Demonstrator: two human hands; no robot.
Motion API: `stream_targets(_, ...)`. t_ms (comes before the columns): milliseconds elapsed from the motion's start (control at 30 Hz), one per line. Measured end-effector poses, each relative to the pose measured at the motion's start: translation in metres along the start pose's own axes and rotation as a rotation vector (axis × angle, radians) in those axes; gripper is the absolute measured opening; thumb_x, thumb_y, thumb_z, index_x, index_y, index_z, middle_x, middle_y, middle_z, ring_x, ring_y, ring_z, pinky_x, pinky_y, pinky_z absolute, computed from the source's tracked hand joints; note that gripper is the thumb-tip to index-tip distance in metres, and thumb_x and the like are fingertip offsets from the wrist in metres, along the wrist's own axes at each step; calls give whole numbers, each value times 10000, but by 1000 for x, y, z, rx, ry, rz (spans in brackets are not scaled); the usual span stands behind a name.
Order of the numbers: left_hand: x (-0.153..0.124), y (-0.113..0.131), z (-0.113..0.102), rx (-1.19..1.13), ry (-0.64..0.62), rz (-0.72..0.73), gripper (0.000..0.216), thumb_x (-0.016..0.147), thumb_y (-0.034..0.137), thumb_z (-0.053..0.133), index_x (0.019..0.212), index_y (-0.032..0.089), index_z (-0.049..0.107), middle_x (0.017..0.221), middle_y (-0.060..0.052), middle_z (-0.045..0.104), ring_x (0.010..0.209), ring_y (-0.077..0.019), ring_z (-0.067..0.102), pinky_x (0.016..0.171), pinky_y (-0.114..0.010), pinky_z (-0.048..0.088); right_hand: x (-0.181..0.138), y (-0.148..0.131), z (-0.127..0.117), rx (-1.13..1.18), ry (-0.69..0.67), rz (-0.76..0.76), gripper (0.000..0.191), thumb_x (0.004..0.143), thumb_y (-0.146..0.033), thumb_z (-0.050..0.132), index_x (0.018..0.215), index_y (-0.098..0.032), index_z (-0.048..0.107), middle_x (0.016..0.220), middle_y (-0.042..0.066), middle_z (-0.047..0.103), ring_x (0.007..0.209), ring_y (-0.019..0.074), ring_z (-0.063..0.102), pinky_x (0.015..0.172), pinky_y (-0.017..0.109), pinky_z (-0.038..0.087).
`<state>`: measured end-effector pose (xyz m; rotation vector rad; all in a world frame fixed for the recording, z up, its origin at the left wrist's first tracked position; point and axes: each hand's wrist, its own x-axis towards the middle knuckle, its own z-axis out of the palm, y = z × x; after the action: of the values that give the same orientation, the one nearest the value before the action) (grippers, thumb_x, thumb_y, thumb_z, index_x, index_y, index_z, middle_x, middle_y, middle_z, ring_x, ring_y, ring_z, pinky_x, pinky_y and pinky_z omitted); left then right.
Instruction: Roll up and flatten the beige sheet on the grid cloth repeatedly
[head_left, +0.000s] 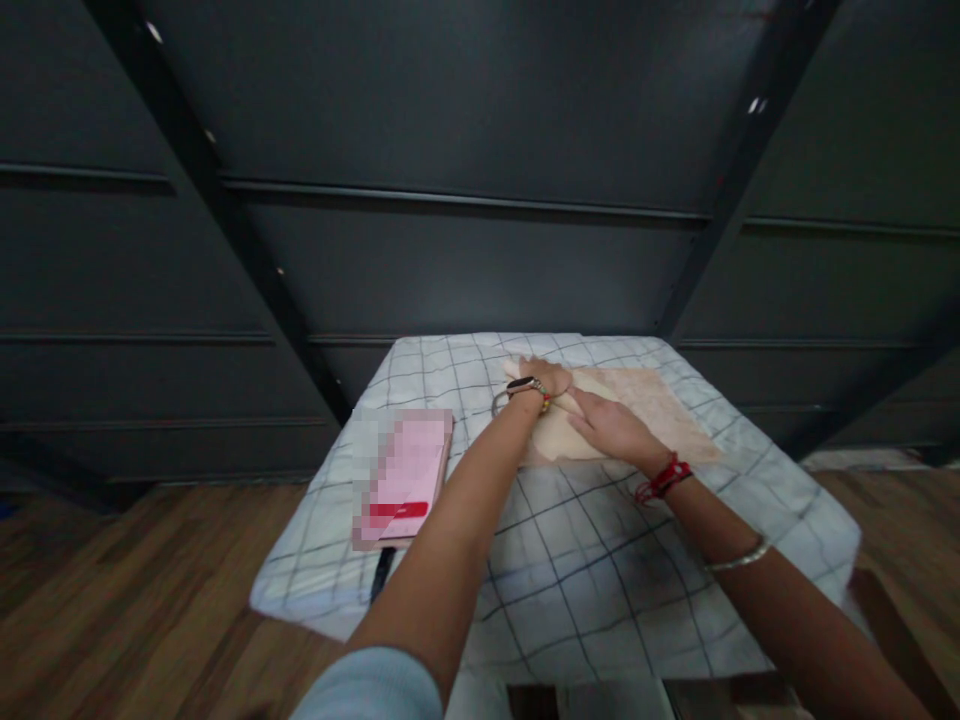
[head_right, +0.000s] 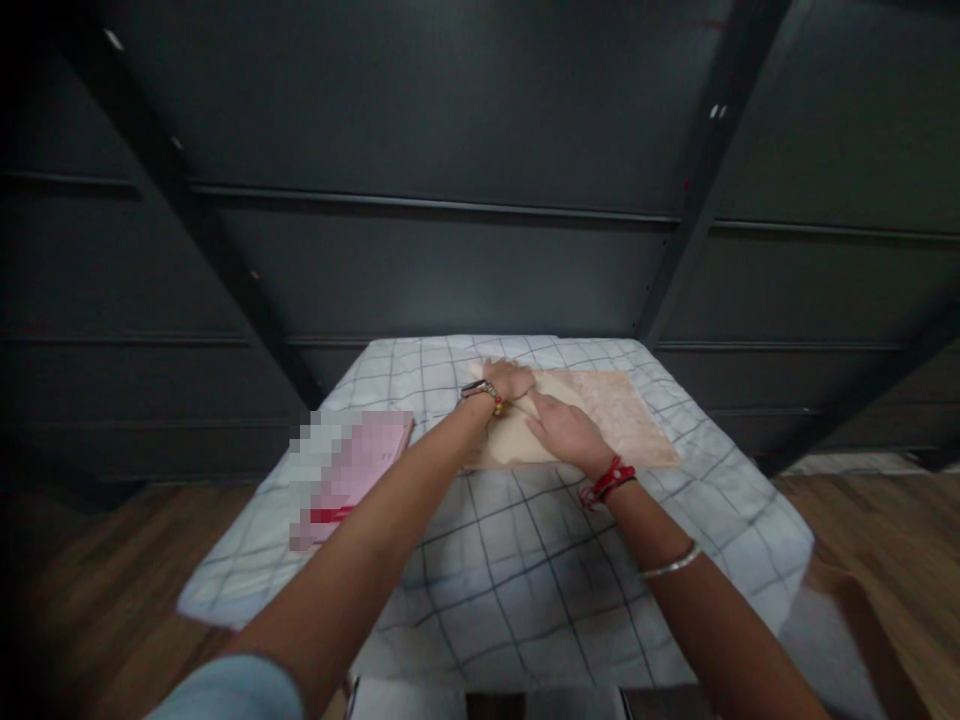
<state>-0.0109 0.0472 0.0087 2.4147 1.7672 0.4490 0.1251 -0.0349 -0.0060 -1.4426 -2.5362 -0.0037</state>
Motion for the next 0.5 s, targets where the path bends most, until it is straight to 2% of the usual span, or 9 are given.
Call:
stream_targets(133,-26,-8,-11,77,-76,-20,340,914,352,549,1188,151,552,1178,-90,570,1005,-208,586,850,-417,507,-5,-15,0,-15,45,22,432,895,-247,441,1312,-141,468,1203,129,618,1050,235,596,868,312,441)
stream_targets(200,-44,-13,-15,116,-96,-27,303,947,348,475,1151,150,580,1144,-94,602,1003,-208,594,857,-398,495,-7,-17,2,-13,77,48,383,868,-217,468,1237,-131,522,1134,123,644,998,229,607,843,306,443)
stream_targets(333,-79,-23,-21,192,-111,-11,404,988,307,249,1129,158,597,1079,-103,660,997,-226,620,825,-340,477,-8,-8,5,20,135,9,282,866,-210,493,1117,-117,581,1029,119,669,942,217,611,819,297,443)
stream_targets(433,-99,-27,-24,249,-101,80,441,986,323,189,1209,160,533,1156,-108,635,1041,-231,606,831,-335,470,-7,3,1,81,150,-60,269,916,-256,452,1094,-119,600,1048,116,673,952,203,613,835,284,439)
stream_targets(500,-105,-28,-26,260,-94,129,452,988,319,171,1228,150,514,1220,-115,603,1098,-230,579,866,-332,458,-3,9,-2,81,121,-54,303,952,-272,387,1076,-114,614,1059,120,677,955,198,617,846,280,435)
